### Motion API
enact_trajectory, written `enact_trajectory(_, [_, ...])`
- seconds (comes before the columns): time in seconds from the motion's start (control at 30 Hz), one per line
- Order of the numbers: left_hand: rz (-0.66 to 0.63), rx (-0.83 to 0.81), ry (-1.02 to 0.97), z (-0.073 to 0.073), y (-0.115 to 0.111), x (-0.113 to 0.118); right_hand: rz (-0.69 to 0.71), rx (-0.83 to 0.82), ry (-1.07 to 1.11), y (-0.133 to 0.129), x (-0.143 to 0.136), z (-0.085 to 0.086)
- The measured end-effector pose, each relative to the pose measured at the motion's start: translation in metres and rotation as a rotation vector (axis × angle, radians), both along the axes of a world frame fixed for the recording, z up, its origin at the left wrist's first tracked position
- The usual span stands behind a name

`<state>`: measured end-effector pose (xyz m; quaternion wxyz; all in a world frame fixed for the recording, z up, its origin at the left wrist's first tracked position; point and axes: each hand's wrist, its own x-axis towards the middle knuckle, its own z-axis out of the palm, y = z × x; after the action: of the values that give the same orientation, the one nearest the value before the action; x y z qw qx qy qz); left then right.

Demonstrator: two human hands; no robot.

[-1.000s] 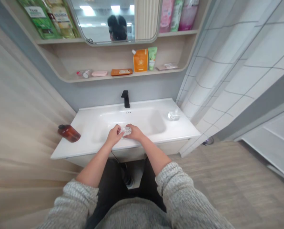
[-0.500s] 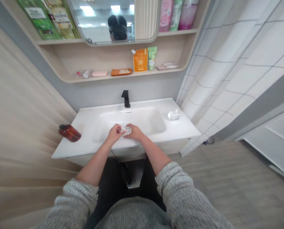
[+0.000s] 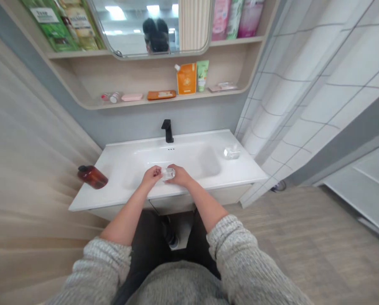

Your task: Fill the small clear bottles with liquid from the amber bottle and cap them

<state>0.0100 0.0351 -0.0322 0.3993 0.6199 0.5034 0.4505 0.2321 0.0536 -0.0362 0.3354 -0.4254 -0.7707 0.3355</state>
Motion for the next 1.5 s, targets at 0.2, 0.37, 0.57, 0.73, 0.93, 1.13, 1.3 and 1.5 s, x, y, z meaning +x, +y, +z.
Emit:
enact_trajectory(0.2, [0.011, -0.011, -0.023, -0.001, 0.002, 0.001, 0.006, -0.017, 0.006, -0.001, 0.0, 0.002])
enact_trajectory(0.37, [-0.042, -0.017, -0.056, -0.002, 0.003, -0.001, 0.012, -0.001, 0.012, 0.0, 0.0, 0.0])
enact_trajectory(0.57, [0.015, -0.036, 0.01, -0.003, 0.003, 0.002, 0.015, 0.02, -0.003, 0.003, 0.0, -0.007])
enact_trajectory(0.73, [-0.022, -0.006, -0.013, -0.001, 0.001, 0.005, 0.013, 0.013, -0.011, 0.003, -0.001, -0.005])
enact_trajectory(0.93, [0.041, 0.031, 0.095, 0.002, -0.002, 0.007, 0.015, 0.024, -0.008, 0.0, -0.002, 0.0])
enact_trajectory(1.13, [0.162, 0.127, 0.229, 0.007, -0.01, 0.011, 0.013, 0.045, -0.016, -0.002, -0.002, 0.001])
enact_trajectory(1.3, [0.104, 0.115, 0.221, 0.006, -0.012, 0.012, 0.021, 0.022, -0.005, -0.003, -0.002, 0.005])
enact_trajectory(1.5, [0.089, 0.073, 0.148, 0.005, -0.011, 0.011, 0.01, 0.017, 0.001, -0.005, -0.001, 0.006])
